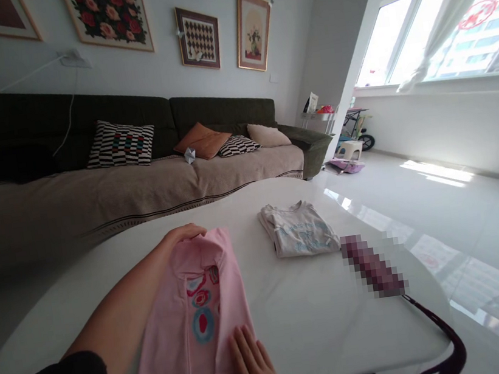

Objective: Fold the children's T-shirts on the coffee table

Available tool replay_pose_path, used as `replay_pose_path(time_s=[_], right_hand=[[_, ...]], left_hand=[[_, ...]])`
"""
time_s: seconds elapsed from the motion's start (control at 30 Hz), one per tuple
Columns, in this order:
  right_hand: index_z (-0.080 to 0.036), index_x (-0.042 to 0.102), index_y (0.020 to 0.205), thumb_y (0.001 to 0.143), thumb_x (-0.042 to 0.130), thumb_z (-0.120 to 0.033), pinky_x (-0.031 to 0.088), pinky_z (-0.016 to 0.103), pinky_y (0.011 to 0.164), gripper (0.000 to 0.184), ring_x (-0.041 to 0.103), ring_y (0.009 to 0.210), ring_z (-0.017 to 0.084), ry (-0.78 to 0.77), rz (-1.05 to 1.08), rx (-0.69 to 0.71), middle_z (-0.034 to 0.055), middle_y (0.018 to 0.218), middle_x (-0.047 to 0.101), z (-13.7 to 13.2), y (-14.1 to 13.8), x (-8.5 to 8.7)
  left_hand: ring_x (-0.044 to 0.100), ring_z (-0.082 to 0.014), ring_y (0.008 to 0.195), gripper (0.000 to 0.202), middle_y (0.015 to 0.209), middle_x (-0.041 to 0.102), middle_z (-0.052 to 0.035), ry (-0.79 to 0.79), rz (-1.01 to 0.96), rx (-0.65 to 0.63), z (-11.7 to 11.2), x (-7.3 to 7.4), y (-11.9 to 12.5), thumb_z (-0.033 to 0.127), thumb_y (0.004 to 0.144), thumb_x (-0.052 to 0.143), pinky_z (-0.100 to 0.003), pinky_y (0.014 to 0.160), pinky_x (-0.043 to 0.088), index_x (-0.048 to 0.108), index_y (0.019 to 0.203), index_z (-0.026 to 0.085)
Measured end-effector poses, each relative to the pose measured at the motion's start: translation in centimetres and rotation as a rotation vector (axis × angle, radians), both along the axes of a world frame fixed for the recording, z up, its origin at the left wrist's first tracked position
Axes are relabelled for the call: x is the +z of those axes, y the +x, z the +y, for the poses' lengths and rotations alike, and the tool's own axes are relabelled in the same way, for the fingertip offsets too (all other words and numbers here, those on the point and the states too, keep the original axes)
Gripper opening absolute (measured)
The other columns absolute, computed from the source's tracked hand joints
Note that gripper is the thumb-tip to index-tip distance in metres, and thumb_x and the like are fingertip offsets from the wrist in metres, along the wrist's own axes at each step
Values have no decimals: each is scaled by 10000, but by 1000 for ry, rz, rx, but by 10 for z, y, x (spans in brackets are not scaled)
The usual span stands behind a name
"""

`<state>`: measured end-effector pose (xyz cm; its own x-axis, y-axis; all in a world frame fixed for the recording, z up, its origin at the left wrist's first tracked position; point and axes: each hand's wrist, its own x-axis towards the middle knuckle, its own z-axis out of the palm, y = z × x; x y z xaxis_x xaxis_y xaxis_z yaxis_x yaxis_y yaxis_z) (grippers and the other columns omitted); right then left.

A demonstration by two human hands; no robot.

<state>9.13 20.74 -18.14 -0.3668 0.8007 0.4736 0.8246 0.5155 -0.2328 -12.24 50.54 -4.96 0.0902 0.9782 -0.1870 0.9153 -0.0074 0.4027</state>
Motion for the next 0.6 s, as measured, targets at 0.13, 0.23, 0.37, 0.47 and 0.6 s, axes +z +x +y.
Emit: replay_pose_path(time_s=[0.13,0.23,0.37,0.47,0.6], right_hand=[[-219,252,1373,771,449,-179,450,346,885,635,427,1188,225,2,2,-34,38,1338,395,-6,-3,-3],[-227,230,1380,772,453,-184,443,357,897,648,415,1196,231,-18,10,-38,41,1342,385,-7,-3,-1],[-225,140,1398,779,457,-190,454,337,884,697,419,1191,229,3,-10,16,45,1355,361,-3,1,-5],[-224,125,1398,782,459,-192,454,326,886,702,416,1194,223,16,-14,34,40,1362,347,-3,2,-7],[-235,169,1390,798,452,-203,437,365,903,657,409,1200,238,-6,1,-15,48,1353,364,-5,0,2]], left_hand=[[521,-136,587,142,567,542,21,-55,-66,-69,-6,10,2,287,602,517,-214,528,395,572,617,156],[509,-113,578,176,614,542,32,-37,-85,-75,-7,15,2,295,642,491,-200,530,394,578,725,167],[526,-127,539,192,569,544,18,-46,13,-6,-13,12,-11,290,630,545,-228,530,413,593,763,160],[587,-195,689,207,693,615,-45,23,128,66,-20,6,-17,275,615,588,-286,628,443,601,782,154],[509,-241,1053,321,1117,566,-122,186,203,80,-31,-5,4,312,761,455,-348,868,382,560,1034,179]])
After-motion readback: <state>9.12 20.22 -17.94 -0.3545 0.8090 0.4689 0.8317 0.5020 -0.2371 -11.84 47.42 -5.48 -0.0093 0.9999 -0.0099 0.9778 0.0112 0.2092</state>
